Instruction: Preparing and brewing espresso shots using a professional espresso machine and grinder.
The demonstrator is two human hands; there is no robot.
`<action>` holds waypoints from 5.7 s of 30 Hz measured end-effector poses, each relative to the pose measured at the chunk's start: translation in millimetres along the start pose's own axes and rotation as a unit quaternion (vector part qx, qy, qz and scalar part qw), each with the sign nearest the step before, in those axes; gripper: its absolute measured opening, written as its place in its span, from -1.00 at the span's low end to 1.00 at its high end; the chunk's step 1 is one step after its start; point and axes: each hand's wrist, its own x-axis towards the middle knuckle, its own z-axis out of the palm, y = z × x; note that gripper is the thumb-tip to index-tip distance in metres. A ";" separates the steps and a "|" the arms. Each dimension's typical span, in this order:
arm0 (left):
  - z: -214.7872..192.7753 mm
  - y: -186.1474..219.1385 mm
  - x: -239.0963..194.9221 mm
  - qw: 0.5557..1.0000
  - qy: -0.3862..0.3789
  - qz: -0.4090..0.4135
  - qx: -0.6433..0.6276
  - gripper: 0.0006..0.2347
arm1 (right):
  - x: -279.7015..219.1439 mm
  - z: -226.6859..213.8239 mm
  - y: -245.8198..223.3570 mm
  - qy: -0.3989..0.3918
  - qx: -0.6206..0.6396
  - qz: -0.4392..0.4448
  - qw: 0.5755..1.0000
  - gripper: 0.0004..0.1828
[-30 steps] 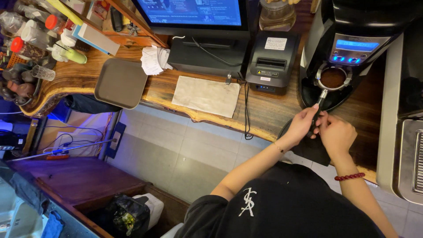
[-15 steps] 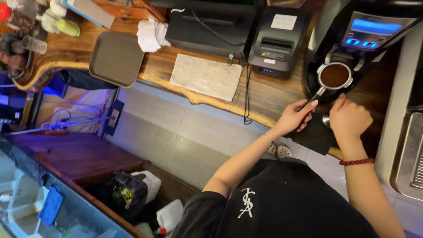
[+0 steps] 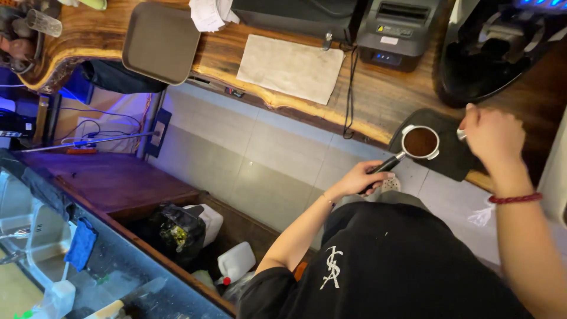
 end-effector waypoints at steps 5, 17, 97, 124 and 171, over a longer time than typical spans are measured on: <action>-16.9 -63.6 -3.1 0.998 -0.051 0.005 -0.022 -0.80 | 6.3 -17.0 -8.0 -0.142 0.181 0.133 0.964 -0.43; -2.3 -69.9 -5.0 1.000 -0.020 0.008 -0.007 -0.75 | -4.2 41.2 36.7 -0.022 0.067 0.084 0.994 -0.45; -6.6 -62.4 5.2 0.997 0.021 -0.011 0.075 -0.55 | -56.9 31.8 -59.8 0.005 0.409 -0.030 0.912 -0.40; 0.6 -61.5 3.1 0.999 0.026 -0.032 0.019 -0.64 | -148.2 60.3 -20.0 0.128 0.630 0.145 0.752 -0.55; 0.6 -77.7 10.6 0.999 0.033 -0.005 0.033 -0.57 | -81.0 -11.3 -112.6 -0.081 0.083 -0.018 0.993 -0.58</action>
